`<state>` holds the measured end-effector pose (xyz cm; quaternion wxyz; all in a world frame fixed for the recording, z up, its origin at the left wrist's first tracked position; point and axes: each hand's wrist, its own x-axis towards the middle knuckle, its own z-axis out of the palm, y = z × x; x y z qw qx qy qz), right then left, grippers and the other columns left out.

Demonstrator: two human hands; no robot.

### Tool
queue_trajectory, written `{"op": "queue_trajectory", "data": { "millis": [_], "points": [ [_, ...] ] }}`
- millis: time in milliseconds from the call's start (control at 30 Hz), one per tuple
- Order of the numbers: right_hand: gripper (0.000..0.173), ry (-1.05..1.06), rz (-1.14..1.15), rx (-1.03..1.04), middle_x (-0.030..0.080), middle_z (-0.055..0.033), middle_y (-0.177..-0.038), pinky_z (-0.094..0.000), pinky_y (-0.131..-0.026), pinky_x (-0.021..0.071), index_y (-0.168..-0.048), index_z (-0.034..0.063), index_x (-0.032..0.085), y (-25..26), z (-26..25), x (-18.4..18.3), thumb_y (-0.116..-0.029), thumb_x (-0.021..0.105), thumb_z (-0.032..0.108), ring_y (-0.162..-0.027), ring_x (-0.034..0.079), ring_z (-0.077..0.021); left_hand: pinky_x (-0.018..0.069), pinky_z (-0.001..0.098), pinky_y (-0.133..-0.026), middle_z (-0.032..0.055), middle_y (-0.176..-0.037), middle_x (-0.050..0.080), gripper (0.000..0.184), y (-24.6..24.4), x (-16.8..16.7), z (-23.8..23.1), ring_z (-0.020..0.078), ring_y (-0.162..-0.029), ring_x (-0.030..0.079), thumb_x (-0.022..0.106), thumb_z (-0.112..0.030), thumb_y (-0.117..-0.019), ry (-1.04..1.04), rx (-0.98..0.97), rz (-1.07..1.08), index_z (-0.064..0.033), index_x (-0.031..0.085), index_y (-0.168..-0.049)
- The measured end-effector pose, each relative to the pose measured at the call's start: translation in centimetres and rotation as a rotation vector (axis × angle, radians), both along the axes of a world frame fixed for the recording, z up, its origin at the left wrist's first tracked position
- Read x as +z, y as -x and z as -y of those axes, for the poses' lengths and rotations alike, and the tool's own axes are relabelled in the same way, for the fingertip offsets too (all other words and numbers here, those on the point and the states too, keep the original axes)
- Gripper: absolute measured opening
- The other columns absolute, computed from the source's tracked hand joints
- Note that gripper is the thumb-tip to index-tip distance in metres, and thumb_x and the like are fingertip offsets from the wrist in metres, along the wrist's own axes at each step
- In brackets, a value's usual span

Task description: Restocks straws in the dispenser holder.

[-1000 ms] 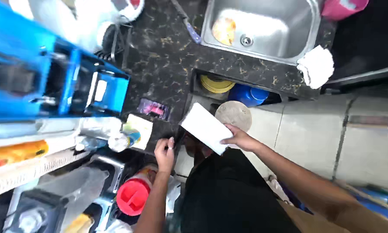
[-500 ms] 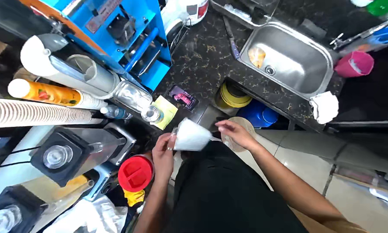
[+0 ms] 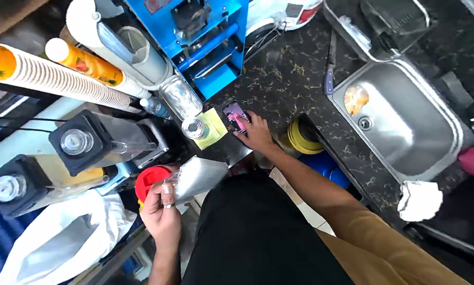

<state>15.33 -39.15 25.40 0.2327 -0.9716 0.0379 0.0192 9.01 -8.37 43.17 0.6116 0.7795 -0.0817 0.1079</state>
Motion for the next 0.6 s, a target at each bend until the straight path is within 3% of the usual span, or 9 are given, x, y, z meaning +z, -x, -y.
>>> {"op": "queue_trajectory", "data": {
  "millis": [100, 200, 267, 400, 533, 600],
  "points": [
    [0.062, 0.002, -0.008, -0.023, 0.045, -0.0177, -0.152, -0.0606, -0.095, 0.0452, -0.141, 0.0292, 0.059, -0.6, 0.1, 0.2, -0.0917, 0.059, 0.067, -0.128, 0.051, -0.0406, 0.0562, 0.0229, -0.085, -0.0102, -0.100, 0.071, 0.020, 0.8, -0.2, 0.4, 0.0030, -0.094, 0.067, 0.051, -0.022, -0.1075, -0.006, 0.066, -0.005, -0.0164, 0.070, -0.101],
    [0.081, -0.027, -0.034, -0.100, 0.047, -0.0228, -0.147, -0.0591, -0.094, 0.0467, -0.149, 0.0251, 0.051, -1.5, -0.4, 1.2, -0.0819, 0.073, 0.064, -0.122, 0.053, -0.0425, 0.0559, 0.0237, -0.087, -0.0090, -0.102, 0.071, 0.021, 1.1, -0.3, 0.9, 0.0040, -0.097, 0.067, 0.052, -0.022, -0.1072, 0.000, 0.120, -0.004, -0.0155, 0.071, -0.101],
    [0.092, 0.011, -0.069, -0.102, 0.049, -0.0241, -0.145, -0.0593, -0.094, 0.0468, -0.155, 0.0223, 0.043, -1.9, -0.8, 1.4, -0.0797, 0.074, 0.065, -0.122, 0.054, -0.0434, 0.0554, 0.0229, -0.087, -0.0098, -0.102, 0.071, 0.021, 1.0, -0.2, 1.6, 0.0031, -0.097, 0.067, 0.052, -0.022, -0.1070, -0.001, 0.138, 0.005, -0.0161, 0.071, -0.100],
    [0.092, 0.092, -0.063, -0.089, 0.058, -0.0222, -0.133, -0.0592, -0.086, 0.0498, -0.155, 0.0204, 0.043, -3.1, -1.1, 0.9, -0.0763, 0.078, 0.054, -0.116, 0.057, -0.0432, 0.0550, 0.0227, -0.089, -0.0093, -0.103, 0.071, 0.021, 1.4, 0.3, 2.7, 0.0035, -0.098, 0.066, 0.053, -0.021, -0.1065, -0.010, 0.158, 0.022, -0.0153, 0.071, -0.100],
    [0.100, 0.086, -0.015, -0.125, 0.060, -0.0220, -0.127, -0.0570, -0.079, 0.0524, -0.156, 0.0214, 0.040, -4.2, -0.3, 1.2, -0.0703, 0.082, 0.050, -0.112, 0.059, -0.0426, 0.0550, 0.0223, -0.088, -0.0091, -0.104, 0.071, 0.021, 1.6, 0.5, 2.7, 0.0034, -0.098, 0.067, 0.052, -0.021, -0.1069, -0.019, 0.184, 0.021, -0.0152, 0.071, -0.101],
    [0.100, 0.065, 0.007, -0.153, 0.060, -0.0197, -0.128, -0.0558, -0.083, 0.0539, -0.157, 0.0239, 0.040, -5.7, 0.3, 1.6, -0.0700, 0.082, 0.050, -0.115, 0.059, -0.0410, 0.0543, 0.0222, -0.089, -0.0089, -0.104, 0.070, 0.022, 1.7, 0.5, 2.7, 0.0036, -0.100, 0.065, 0.051, -0.020, -0.1067, -0.028, 0.188, 0.013, -0.0148, 0.071, -0.100]
  ]
}}
